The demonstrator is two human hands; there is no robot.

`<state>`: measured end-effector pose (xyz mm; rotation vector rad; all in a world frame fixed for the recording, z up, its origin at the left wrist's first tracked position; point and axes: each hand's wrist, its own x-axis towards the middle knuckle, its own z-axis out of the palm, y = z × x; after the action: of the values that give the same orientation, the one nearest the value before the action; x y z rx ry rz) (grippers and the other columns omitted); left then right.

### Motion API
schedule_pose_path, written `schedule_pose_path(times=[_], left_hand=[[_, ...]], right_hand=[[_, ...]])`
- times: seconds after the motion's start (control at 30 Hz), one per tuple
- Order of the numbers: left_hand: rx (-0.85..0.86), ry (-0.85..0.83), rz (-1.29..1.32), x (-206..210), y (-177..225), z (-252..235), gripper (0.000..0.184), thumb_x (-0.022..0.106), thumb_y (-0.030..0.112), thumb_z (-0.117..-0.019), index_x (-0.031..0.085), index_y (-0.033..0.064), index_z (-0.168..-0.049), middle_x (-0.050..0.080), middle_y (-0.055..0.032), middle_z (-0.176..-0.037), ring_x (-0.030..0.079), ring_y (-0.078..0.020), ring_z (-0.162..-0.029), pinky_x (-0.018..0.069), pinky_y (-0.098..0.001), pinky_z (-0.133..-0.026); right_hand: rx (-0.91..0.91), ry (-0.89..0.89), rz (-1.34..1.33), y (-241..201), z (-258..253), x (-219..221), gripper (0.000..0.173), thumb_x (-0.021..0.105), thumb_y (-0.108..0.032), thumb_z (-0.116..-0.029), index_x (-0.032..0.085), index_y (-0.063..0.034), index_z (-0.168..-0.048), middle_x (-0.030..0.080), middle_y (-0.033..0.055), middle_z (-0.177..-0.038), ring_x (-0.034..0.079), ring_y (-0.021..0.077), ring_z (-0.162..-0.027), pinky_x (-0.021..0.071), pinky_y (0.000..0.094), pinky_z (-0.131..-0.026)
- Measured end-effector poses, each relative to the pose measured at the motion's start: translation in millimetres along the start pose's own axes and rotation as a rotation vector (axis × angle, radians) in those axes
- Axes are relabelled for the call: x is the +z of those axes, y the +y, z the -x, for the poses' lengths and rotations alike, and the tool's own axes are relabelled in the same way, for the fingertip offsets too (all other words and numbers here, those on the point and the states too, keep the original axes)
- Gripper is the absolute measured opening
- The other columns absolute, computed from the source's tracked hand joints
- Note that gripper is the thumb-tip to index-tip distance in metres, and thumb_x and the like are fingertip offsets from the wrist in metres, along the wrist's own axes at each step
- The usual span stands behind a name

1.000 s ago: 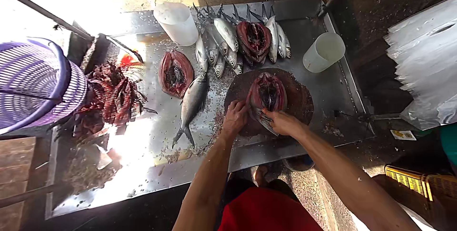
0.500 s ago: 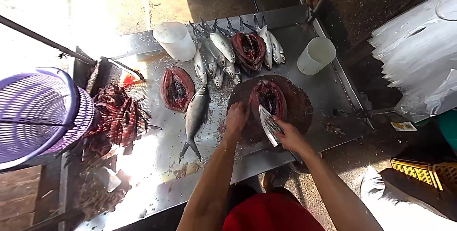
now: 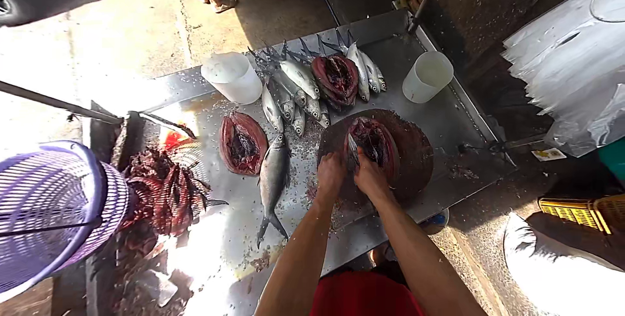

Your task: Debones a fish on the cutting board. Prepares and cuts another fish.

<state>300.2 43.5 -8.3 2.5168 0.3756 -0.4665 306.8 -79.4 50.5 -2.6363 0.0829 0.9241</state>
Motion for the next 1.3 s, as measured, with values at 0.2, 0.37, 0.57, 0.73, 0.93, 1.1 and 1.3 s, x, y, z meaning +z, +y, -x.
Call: schedule_pose_path(times=[0.2, 0.37, 0.57, 0.73, 0.93, 1.1, 1.3], left_hand=[[-0.003, 0.012, -0.024, 4.7, 4.1, -2.5, 0.033, 0.049, 0.025, -0.1033, 0.071, 0.0076, -0.120, 0.069, -0.0133, -0.126, 0.060, -0.0334, -0.126, 0.0490, -0.0524, -0.102], [-0.079, -0.067, 0.048, -14.3, 9.4, -7.2, 0.035, 0.048, 0.031, -0.1040, 0.071, 0.0103, -0.120, 0.071, -0.0142, -0.120, 0.066, -0.0329, -0.119, 0.0513, -0.0559, -0.098], [-0.116, -0.030, 0.108, -26.1, 15.4, -27.4, 0.036, 0.061, 0.037, -0.0988, 0.070, 0.0074, -0.117, 0.072, -0.0173, -0.114, 0.068, -0.0360, -0.112, 0.0520, -0.0592, -0.095], [-0.174, 0.012, 0.050, -16.2, 28.9, -35.6, 0.032, 0.061, 0.032, -0.0977, 0.068, 0.0066, -0.117, 0.071, -0.0194, -0.115, 0.067, -0.0392, -0.111, 0.0532, -0.0621, -0.089], [-0.242, 0.037, 0.093, -21.2, 25.4, -45.7, 0.032, 0.065, 0.034, -0.0956, 0.068, 0.0061, -0.111, 0.071, -0.0227, -0.105, 0.069, -0.0435, -0.101, 0.0529, -0.0662, -0.082], [-0.208, 0.055, 0.075, -23.5, 25.6, -52.5, 0.033, 0.059, 0.037, -0.1007, 0.069, 0.0073, -0.111, 0.072, -0.0214, -0.103, 0.069, -0.0432, -0.101, 0.0527, -0.0658, -0.082], [-0.221, 0.045, 0.094, -23.6, 25.2, -62.3, 0.029, 0.060, 0.034, -0.0996, 0.070, 0.0093, -0.111, 0.072, -0.0200, -0.105, 0.069, -0.0416, -0.102, 0.0533, -0.0650, -0.083]], right_hand=[[0.024, 0.003, 0.079, -26.9, -13.3, -21.1, 0.075, 0.059, -0.019, -0.0961, 0.028, -0.0219, -0.164, 0.068, 0.0163, -0.128, 0.066, 0.0363, -0.118, 0.0541, 0.0575, -0.094], [-0.017, -0.002, 0.131, -36.0, -24.5, -31.2, 0.079, 0.059, -0.016, -0.0965, 0.021, -0.0216, -0.166, 0.066, 0.0191, -0.131, 0.063, 0.0393, -0.122, 0.0511, 0.0596, -0.097], [-0.096, -0.057, 0.243, -22.5, -17.7, -34.4, 0.079, 0.056, -0.014, -0.0975, 0.017, -0.0216, -0.167, 0.064, 0.0209, -0.132, 0.064, 0.0412, -0.120, 0.0521, 0.0597, -0.094], [-0.145, -0.104, 0.299, -7.7, -1.8, -33.0, 0.073, 0.054, -0.014, -0.0993, 0.022, -0.0180, -0.165, 0.066, 0.0222, -0.127, 0.065, 0.0416, -0.118, 0.0527, 0.0605, -0.094], [-0.149, -0.252, 0.312, 33.3, 39.9, -33.0, 0.076, 0.056, -0.013, -0.0982, 0.021, -0.0217, -0.165, 0.067, 0.0246, -0.121, 0.066, 0.0451, -0.112, 0.0535, 0.0643, -0.088], [-0.151, -0.153, 0.085, 55.5, 31.4, -34.3, 0.068, 0.049, -0.026, -0.1055, 0.019, -0.0259, -0.166, 0.070, 0.0193, -0.119, 0.069, 0.0395, -0.106, 0.0546, 0.0602, -0.091], [-0.217, 0.051, -0.106, 27.5, -37.1, -15.2, 0.061, 0.043, -0.027, -0.1075, 0.024, -0.0222, -0.166, 0.072, 0.0178, -0.118, 0.070, 0.0358, -0.110, 0.0528, 0.0543, -0.098]])
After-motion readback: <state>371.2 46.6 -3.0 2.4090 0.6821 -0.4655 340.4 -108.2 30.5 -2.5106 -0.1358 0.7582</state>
